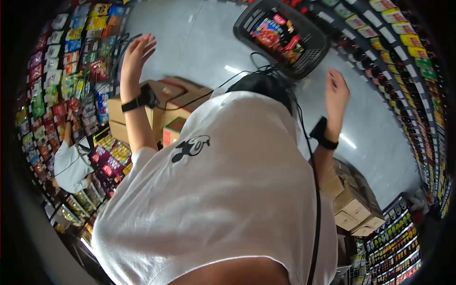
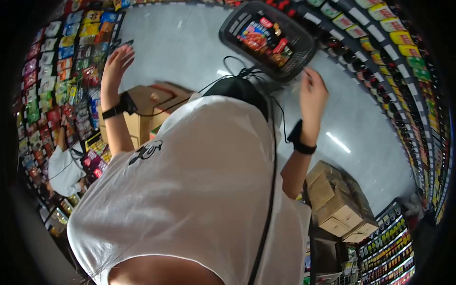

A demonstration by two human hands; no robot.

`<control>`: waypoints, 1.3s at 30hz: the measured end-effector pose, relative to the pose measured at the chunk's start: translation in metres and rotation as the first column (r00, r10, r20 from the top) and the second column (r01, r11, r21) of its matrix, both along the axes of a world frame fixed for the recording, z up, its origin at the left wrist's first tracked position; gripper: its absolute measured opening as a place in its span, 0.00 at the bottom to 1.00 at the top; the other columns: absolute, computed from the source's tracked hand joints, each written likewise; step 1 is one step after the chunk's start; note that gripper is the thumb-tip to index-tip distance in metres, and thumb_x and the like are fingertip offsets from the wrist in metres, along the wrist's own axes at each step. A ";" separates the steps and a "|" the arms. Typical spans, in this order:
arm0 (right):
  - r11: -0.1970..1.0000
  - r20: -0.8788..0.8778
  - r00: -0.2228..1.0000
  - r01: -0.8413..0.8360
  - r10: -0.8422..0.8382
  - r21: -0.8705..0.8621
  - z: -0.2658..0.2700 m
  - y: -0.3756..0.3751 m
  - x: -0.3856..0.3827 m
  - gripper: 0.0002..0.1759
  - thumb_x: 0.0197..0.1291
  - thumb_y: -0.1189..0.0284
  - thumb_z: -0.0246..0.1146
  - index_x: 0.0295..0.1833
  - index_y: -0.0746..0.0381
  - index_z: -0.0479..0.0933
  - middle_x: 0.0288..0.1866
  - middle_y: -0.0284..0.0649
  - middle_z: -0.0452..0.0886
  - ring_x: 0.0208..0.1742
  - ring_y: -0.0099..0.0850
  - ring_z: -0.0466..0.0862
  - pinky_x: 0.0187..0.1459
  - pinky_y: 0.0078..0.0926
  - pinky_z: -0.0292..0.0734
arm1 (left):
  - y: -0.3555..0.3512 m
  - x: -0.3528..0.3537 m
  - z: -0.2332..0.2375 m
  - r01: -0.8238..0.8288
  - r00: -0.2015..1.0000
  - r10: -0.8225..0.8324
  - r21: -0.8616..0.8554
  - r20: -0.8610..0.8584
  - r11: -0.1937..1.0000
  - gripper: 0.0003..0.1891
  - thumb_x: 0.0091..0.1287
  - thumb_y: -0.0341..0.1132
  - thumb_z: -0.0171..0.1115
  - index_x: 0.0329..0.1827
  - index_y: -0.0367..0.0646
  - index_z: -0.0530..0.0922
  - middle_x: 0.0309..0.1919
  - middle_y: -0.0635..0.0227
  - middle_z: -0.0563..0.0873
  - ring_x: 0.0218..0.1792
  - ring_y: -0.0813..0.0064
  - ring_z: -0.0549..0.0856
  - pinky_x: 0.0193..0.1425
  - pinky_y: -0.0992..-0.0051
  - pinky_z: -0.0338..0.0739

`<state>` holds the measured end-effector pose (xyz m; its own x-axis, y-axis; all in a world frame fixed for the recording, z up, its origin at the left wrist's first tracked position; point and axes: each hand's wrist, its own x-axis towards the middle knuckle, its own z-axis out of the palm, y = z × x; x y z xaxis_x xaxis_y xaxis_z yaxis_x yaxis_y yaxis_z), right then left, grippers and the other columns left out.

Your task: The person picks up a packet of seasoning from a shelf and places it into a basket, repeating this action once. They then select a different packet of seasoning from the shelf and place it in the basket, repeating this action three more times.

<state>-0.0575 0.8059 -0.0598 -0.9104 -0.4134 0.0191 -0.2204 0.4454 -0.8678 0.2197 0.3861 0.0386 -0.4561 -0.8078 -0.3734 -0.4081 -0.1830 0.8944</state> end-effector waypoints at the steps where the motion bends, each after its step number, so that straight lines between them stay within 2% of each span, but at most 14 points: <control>1: 0.997 0.037 0.998 0.056 -0.058 0.062 -0.012 0.020 0.015 0.11 0.59 0.71 0.59 0.46 0.64 0.77 0.39 0.44 0.82 0.35 0.29 0.82 0.39 0.23 0.76 | -0.011 0.002 -0.003 0.046 0.999 -0.045 0.021 -0.011 0.999 0.18 0.67 0.37 0.54 0.55 0.35 0.71 0.53 0.58 0.77 0.55 0.65 0.77 0.60 0.68 0.72; 4: 0.964 -0.008 0.987 0.155 -0.158 0.215 -0.049 0.086 0.059 0.12 0.60 0.70 0.59 0.47 0.63 0.77 0.37 0.44 0.82 0.33 0.29 0.82 0.36 0.24 0.76 | -0.039 0.010 -0.033 0.082 0.997 -0.080 0.148 -0.019 0.986 0.18 0.67 0.36 0.53 0.56 0.33 0.70 0.54 0.56 0.76 0.56 0.64 0.76 0.61 0.68 0.71; 6: 0.869 0.056 0.967 0.198 -0.249 0.454 -0.041 0.113 0.084 0.11 0.60 0.69 0.58 0.46 0.62 0.77 0.35 0.42 0.82 0.29 0.29 0.81 0.32 0.25 0.75 | -0.040 0.013 -0.047 0.077 0.997 -0.082 0.212 0.014 0.974 0.19 0.67 0.35 0.53 0.57 0.33 0.69 0.55 0.55 0.76 0.57 0.64 0.75 0.62 0.67 0.70; 7: 0.869 -0.005 0.964 0.242 -0.266 0.432 -0.043 0.123 0.098 0.11 0.60 0.68 0.58 0.45 0.60 0.77 0.34 0.42 0.82 0.26 0.30 0.81 0.30 0.26 0.74 | -0.037 0.010 -0.054 0.079 0.995 -0.092 0.227 0.047 0.971 0.19 0.67 0.35 0.53 0.57 0.33 0.68 0.55 0.55 0.75 0.57 0.64 0.75 0.62 0.67 0.70; 10: 0.768 -0.015 0.950 0.262 -0.313 0.584 -0.032 0.139 0.119 0.10 0.60 0.69 0.58 0.45 0.60 0.77 0.34 0.42 0.83 0.28 0.32 0.82 0.30 0.27 0.75 | -0.029 0.002 -0.079 0.096 0.988 -0.127 0.304 0.085 0.948 0.19 0.67 0.34 0.52 0.58 0.32 0.67 0.56 0.54 0.74 0.58 0.63 0.74 0.63 0.67 0.70; 16: 0.753 0.020 0.930 0.285 -0.367 0.594 -0.013 0.119 0.125 0.11 0.60 0.69 0.57 0.46 0.60 0.77 0.35 0.43 0.83 0.33 0.33 0.84 0.33 0.27 0.76 | -0.019 -0.006 -0.094 0.153 0.973 -0.206 0.379 0.104 0.913 0.20 0.68 0.34 0.52 0.60 0.33 0.66 0.58 0.54 0.72 0.59 0.62 0.73 0.64 0.67 0.68; 22: 0.740 0.032 0.964 0.179 -0.262 0.648 -0.026 0.123 0.119 0.11 0.60 0.68 0.57 0.46 0.60 0.76 0.37 0.43 0.83 0.33 0.35 0.83 0.35 0.28 0.77 | -0.083 0.021 -0.099 0.236 0.972 -0.219 0.344 -0.086 0.909 0.21 0.66 0.37 0.52 0.59 0.33 0.67 0.58 0.55 0.73 0.60 0.57 0.72 0.66 0.62 0.66; 26: 0.765 0.021 0.977 0.153 -0.212 0.626 -0.030 0.118 0.091 0.11 0.59 0.69 0.57 0.45 0.61 0.76 0.37 0.43 0.82 0.33 0.35 0.83 0.35 0.28 0.77 | -0.158 0.055 -0.030 0.124 0.986 -0.138 0.146 0.089 0.981 0.21 0.68 0.39 0.50 0.59 0.35 0.67 0.58 0.61 0.73 0.58 0.64 0.74 0.65 0.66 0.66; 27: 0.782 0.012 0.980 0.150 -0.198 0.605 -0.028 0.113 0.083 0.11 0.59 0.69 0.58 0.45 0.62 0.76 0.37 0.44 0.82 0.33 0.36 0.83 0.35 0.29 0.77 | -0.168 0.062 0.017 0.251 0.910 -0.234 -0.003 0.342 0.968 0.21 0.69 0.39 0.48 0.61 0.39 0.66 0.58 0.67 0.73 0.56 0.69 0.75 0.64 0.69 0.66; 30: 0.845 -0.067 0.983 0.181 -0.170 0.504 -0.017 0.081 0.061 0.10 0.59 0.71 0.58 0.44 0.64 0.76 0.37 0.45 0.82 0.32 0.37 0.83 0.35 0.29 0.77 | -0.198 0.097 0.143 0.148 0.838 0.064 -0.338 0.542 0.930 0.24 0.70 0.34 0.38 0.70 0.40 0.55 0.70 0.67 0.57 0.69 0.72 0.58 0.71 0.74 0.48; 32: 0.893 -0.070 0.989 0.147 -0.129 0.426 -0.024 0.059 0.054 0.10 0.59 0.71 0.57 0.44 0.64 0.76 0.38 0.46 0.81 0.33 0.38 0.82 0.36 0.29 0.77 | -0.189 0.121 0.194 0.103 0.850 0.172 -0.477 0.498 0.873 0.24 0.71 0.34 0.37 0.69 0.40 0.55 0.69 0.66 0.57 0.69 0.72 0.58 0.72 0.73 0.48; 34: 0.930 -0.083 0.995 0.087 -0.061 0.358 -0.029 0.032 0.051 0.10 0.59 0.72 0.57 0.44 0.64 0.76 0.39 0.47 0.81 0.33 0.38 0.83 0.36 0.29 0.77 | -0.160 0.137 0.220 0.133 0.884 0.136 -0.520 0.447 0.844 0.24 0.71 0.35 0.37 0.69 0.40 0.55 0.69 0.66 0.58 0.69 0.72 0.58 0.72 0.73 0.48; 36: 0.950 -0.105 0.994 -0.009 0.043 0.312 -0.027 0.003 0.055 0.10 0.59 0.72 0.57 0.45 0.64 0.76 0.39 0.47 0.81 0.34 0.38 0.83 0.37 0.28 0.77 | -0.134 0.144 0.230 0.164 0.904 0.089 -0.532 0.418 0.831 0.24 0.71 0.35 0.36 0.69 0.40 0.55 0.69 0.66 0.58 0.69 0.72 0.58 0.72 0.73 0.48; 39: 0.940 0.042 0.997 -0.073 0.063 0.334 -0.012 -0.014 0.063 0.12 0.60 0.70 0.57 0.47 0.62 0.76 0.39 0.44 0.82 0.36 0.32 0.83 0.40 0.25 0.76 | -0.103 0.149 0.229 0.191 0.920 0.041 -0.538 0.389 0.821 0.23 0.72 0.35 0.36 0.69 0.40 0.56 0.69 0.66 0.58 0.69 0.72 0.58 0.73 0.73 0.48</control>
